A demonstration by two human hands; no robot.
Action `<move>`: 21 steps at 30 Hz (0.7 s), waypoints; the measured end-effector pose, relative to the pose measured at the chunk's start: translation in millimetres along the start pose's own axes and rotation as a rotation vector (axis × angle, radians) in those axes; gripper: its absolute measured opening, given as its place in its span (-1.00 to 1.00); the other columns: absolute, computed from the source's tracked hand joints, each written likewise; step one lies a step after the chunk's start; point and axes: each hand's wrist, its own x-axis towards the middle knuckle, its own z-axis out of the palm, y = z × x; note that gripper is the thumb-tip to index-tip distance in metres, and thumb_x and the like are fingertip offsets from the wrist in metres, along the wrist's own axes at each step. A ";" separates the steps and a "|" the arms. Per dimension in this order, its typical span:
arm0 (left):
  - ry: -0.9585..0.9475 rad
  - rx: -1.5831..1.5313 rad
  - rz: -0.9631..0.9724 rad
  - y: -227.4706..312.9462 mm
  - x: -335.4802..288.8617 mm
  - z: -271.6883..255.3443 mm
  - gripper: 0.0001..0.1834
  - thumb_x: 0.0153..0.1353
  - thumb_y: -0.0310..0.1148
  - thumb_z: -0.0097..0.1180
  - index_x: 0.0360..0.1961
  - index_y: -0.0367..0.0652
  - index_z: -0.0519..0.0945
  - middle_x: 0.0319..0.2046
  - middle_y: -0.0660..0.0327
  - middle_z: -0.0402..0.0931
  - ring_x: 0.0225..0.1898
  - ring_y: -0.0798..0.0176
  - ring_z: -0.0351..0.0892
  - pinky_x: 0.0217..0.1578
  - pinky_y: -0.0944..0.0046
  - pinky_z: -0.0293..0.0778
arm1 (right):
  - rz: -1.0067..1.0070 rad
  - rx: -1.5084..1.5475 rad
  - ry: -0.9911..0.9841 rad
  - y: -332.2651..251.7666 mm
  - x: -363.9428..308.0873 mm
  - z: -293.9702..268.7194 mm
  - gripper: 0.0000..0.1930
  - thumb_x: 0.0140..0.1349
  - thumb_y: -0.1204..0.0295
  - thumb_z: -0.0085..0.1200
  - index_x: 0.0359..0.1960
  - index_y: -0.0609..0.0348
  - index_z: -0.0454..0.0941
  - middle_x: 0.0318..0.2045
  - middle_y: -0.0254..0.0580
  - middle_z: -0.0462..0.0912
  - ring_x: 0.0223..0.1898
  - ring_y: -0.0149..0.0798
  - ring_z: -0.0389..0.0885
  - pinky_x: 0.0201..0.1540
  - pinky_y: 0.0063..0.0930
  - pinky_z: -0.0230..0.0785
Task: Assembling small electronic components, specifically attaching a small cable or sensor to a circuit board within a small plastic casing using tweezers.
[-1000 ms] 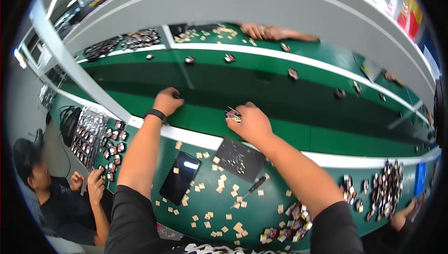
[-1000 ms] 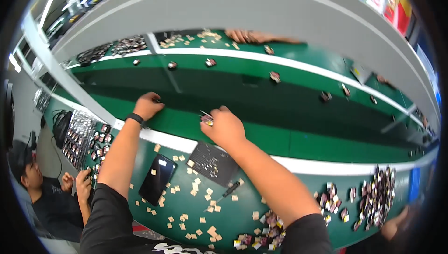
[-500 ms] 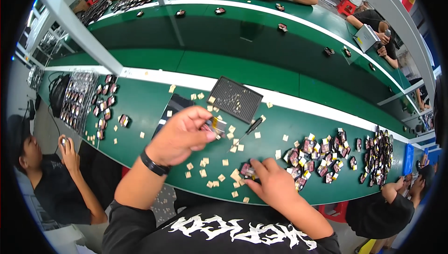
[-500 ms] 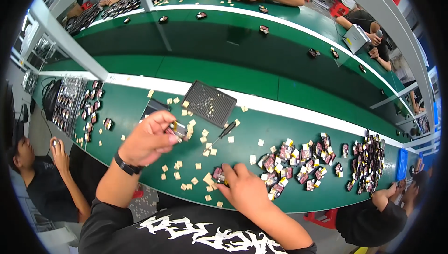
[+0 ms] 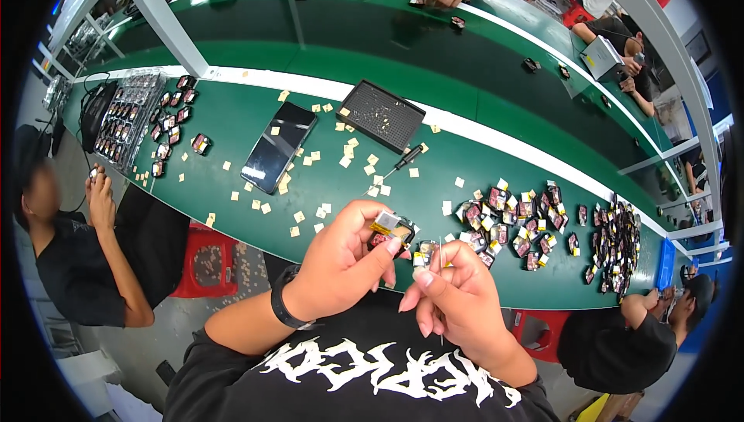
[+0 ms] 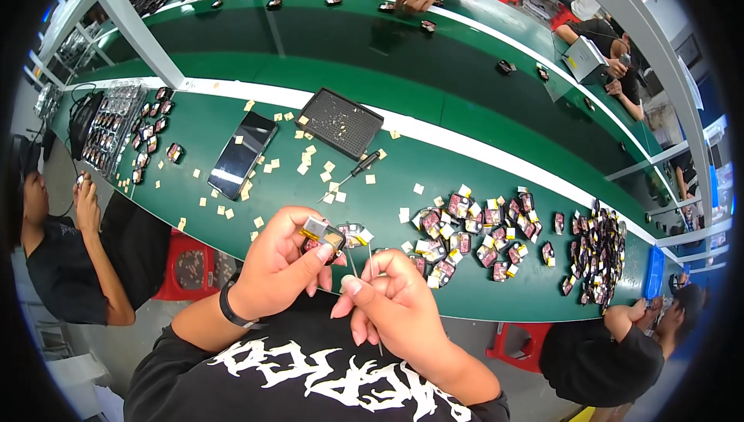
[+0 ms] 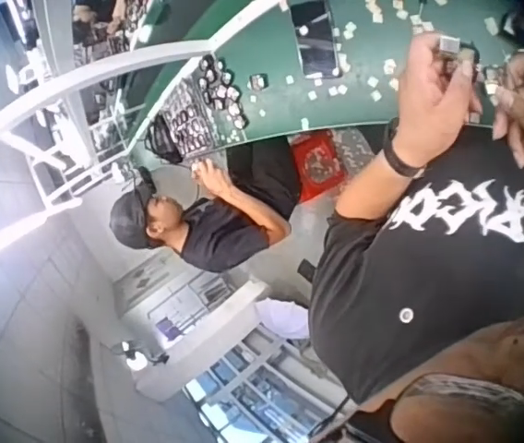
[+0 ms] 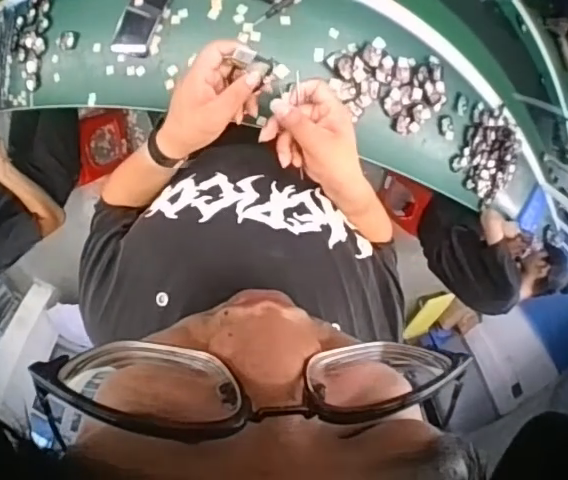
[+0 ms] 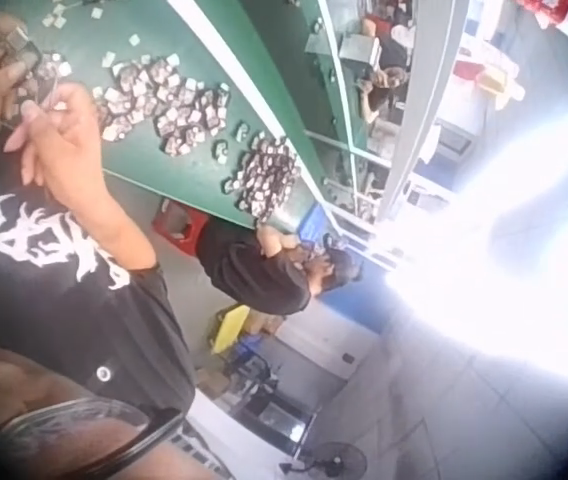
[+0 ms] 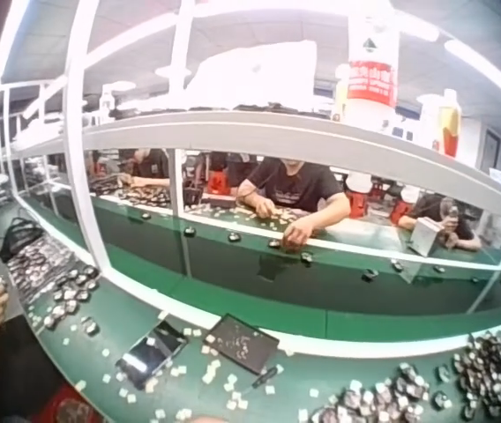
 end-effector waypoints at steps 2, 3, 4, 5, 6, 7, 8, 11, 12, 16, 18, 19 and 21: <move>-0.007 0.145 0.046 2.1 -5.4 6.3 -0.60 0.43 -0.51 0.06 0.25 -0.31 0.38 -0.18 0.05 0.65 -0.40 0.42 0.63 -0.45 0.44 0.54 | 0.018 0.043 -0.018 0.7 -1.9 0.0 -0.80 0.46 0.46 0.07 -0.16 0.11 0.24 -0.44 0.03 0.69 -0.73 -0.44 0.53 -0.75 -0.67 0.18; -0.011 0.149 0.045 -0.2 -6.5 8.4 -0.60 0.43 -0.51 0.06 0.25 -0.31 0.38 -0.18 0.05 0.65 -0.40 0.42 0.63 -0.45 0.44 0.54 | 0.025 0.067 -0.027 1.7 -3.1 0.4 -0.79 0.46 0.46 0.07 -0.18 0.10 0.23 -0.45 0.03 0.69 -0.74 -0.43 0.52 -0.77 -0.67 0.16; -0.006 0.327 0.182 -4.1 -7.4 10.0 -0.61 0.39 -0.53 0.08 0.22 -0.31 0.43 -0.22 0.06 0.64 -0.37 0.38 0.65 -0.41 0.39 0.56 | 0.039 0.073 -0.015 3.5 -4.1 0.5 -0.79 0.46 0.45 0.08 -0.20 0.09 0.24 -0.46 0.03 0.69 -0.77 -0.45 0.49 -0.79 -0.65 0.11; -0.001 0.503 0.322 -6.9 -7.5 12.2 -0.63 0.35 -0.54 0.11 0.18 -0.31 0.49 -0.26 0.07 0.64 -0.34 0.34 0.66 -0.37 0.34 0.57 | 0.037 0.076 -0.014 3.2 -5.0 -0.6 -0.79 0.46 0.45 0.08 -0.20 0.09 0.24 -0.46 0.03 0.69 -0.77 -0.45 0.49 -0.79 -0.65 0.11; 0.030 0.614 0.387 -6.1 -8.2 15.8 -0.62 0.31 -0.56 0.13 0.16 -0.31 0.52 -0.30 0.05 0.65 -0.37 0.26 0.69 -0.34 0.30 0.59 | 0.058 0.093 -0.004 2.5 -5.8 -1.8 -0.79 0.45 0.46 0.08 -0.22 0.09 0.24 -0.47 0.02 0.68 -0.77 -0.46 0.47 -0.80 -0.64 0.09; 0.025 0.616 0.386 -4.9 -8.3 17.9 -0.62 0.31 -0.56 0.13 0.16 -0.31 0.52 -0.30 0.05 0.65 -0.37 0.26 0.69 -0.34 0.30 0.59 | 0.079 0.109 0.007 2.4 -7.0 -2.7 -0.79 0.45 0.47 0.08 -0.24 0.09 0.24 -0.48 0.02 0.67 -0.78 -0.47 0.45 -0.80 -0.63 0.07; 0.006 0.651 0.386 -3.6 -8.0 19.9 -0.61 0.32 -0.56 0.13 0.17 -0.33 0.52 -0.32 0.05 0.66 -0.40 0.25 0.69 -0.35 0.31 0.59 | 0.044 0.134 0.025 3.3 -9.2 -3.4 -0.79 0.44 0.49 0.08 -0.26 0.09 0.25 -0.50 0.00 0.65 -0.79 -0.49 0.39 -0.79 -0.63 0.05; -0.061 0.591 0.290 -1.0 -7.6 23.1 -0.61 0.36 -0.56 0.08 0.21 -0.38 0.48 -0.29 0.08 0.66 -0.39 0.31 0.68 -0.35 0.36 0.60 | -0.035 0.209 0.053 10.8 -15.2 -5.1 -0.79 0.44 0.50 0.07 -0.28 0.10 0.25 -0.51 -0.01 0.64 -0.80 -0.49 0.36 -0.77 -0.64 0.07; -0.101 0.496 0.196 -0.8 -7.9 23.4 -0.60 0.41 -0.56 0.04 0.24 -0.42 0.44 -0.23 0.11 0.64 -0.35 0.38 0.67 -0.34 0.39 0.60 | -0.053 0.227 0.047 12.8 -15.7 -6.7 -0.80 0.44 0.51 0.08 -0.28 0.12 0.26 -0.51 -0.01 0.64 -0.80 -0.50 0.34 -0.75 -0.65 0.09; -0.139 0.273 -0.018 -2.8 -8.2 23.2 -0.58 0.48 -0.50 -0.03 0.31 -0.42 0.39 -0.17 0.14 0.62 -0.34 0.42 0.62 -0.33 0.42 0.59 | -0.087 0.096 0.053 22.4 -17.2 -13.5 -0.79 0.43 0.52 0.09 -0.26 0.14 0.26 -0.47 0.00 0.65 -0.78 -0.51 0.36 -0.74 -0.64 0.13; -0.159 0.152 -0.091 -1.0 -7.2 22.9 -0.57 0.48 -0.50 -0.01 0.31 -0.42 0.39 -0.18 0.13 0.62 -0.35 0.42 0.62 -0.34 0.42 0.59 | -0.118 0.058 0.058 26.9 -19.1 -18.1 -0.80 0.42 0.54 0.10 -0.24 0.15 0.26 -0.44 -0.02 0.66 -0.72 -0.51 0.42 -0.72 -0.64 0.18; -0.178 0.033 -0.160 -0.2 -6.6 22.7 -0.57 0.47 -0.49 0.00 0.31 -0.42 0.38 -0.18 0.13 0.62 -0.35 0.41 0.62 -0.35 0.42 0.59 | -0.153 0.018 0.060 28.4 -20.9 -19.8 -0.80 0.42 0.56 0.10 -0.23 0.15 0.27 -0.41 -0.04 0.67 -0.66 -0.51 0.49 -0.69 -0.64 0.23; -0.169 -0.002 -0.202 0.6 -6.1 22.2 -0.55 0.47 -0.49 0.02 0.32 -0.40 0.38 -0.20 0.12 0.62 -0.35 0.40 0.63 -0.36 0.42 0.60 | -0.227 -0.006 0.094 30.3 -25.2 -22.5 -0.80 0.40 0.58 0.12 -0.18 0.17 0.29 -0.37 -0.07 0.68 -0.57 -0.51 0.55 -0.65 -0.64 0.27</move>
